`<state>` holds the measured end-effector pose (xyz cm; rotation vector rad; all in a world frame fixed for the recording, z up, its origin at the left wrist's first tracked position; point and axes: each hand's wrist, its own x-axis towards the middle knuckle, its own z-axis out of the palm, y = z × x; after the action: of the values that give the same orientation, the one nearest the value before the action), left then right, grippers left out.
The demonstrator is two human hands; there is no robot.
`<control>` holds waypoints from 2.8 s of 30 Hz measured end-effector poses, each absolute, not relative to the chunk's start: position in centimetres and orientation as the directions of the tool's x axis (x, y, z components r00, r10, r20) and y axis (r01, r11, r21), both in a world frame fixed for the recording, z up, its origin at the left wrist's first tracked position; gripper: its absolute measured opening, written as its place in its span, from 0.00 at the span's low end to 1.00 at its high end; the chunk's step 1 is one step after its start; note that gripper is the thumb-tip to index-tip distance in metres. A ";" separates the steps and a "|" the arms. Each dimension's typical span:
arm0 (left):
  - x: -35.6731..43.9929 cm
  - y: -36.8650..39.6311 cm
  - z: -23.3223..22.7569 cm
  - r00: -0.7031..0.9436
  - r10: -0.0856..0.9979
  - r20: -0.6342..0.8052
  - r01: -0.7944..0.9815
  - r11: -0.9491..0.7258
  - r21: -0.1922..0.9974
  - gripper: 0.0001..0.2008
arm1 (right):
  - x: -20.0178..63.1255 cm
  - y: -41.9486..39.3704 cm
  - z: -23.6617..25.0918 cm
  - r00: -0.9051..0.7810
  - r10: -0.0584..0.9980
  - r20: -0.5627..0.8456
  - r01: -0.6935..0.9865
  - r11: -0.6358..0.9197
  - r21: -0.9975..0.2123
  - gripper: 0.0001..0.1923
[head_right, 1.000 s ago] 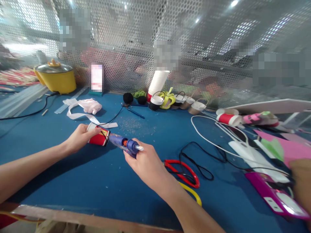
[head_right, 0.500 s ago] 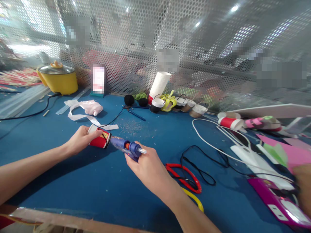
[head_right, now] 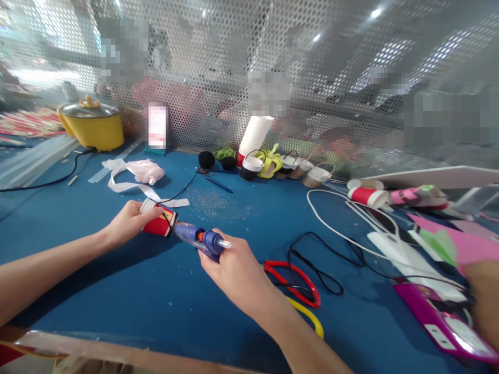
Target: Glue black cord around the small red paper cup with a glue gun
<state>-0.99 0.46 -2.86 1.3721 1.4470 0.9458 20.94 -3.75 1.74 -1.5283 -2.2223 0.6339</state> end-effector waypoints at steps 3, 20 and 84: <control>-1.0 0.4 -2.8 0.021 0.995 -0.094 0.289 0.084 0.954 0.17 | 20.9 -3.8 1.8 -0.341 0.938 0.064 0.771 0.318 -0.551 0.05; -1.2 0.5 -3.2 0.036 0.997 -0.073 0.284 0.059 0.957 0.17 | 20.9 -3.7 1.8 -0.357 0.932 0.068 0.773 0.335 -0.539 0.03; -1.2 -0.7 -2.9 0.140 0.990 0.032 0.430 -0.090 0.898 0.18 | 20.5 -1.9 2.1 -0.244 0.970 -0.017 0.797 0.191 -0.573 0.10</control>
<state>-1.19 -0.75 -2.86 1.6399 1.3963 0.9087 20.49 -1.93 2.05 -1.6643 -2.1232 0.6835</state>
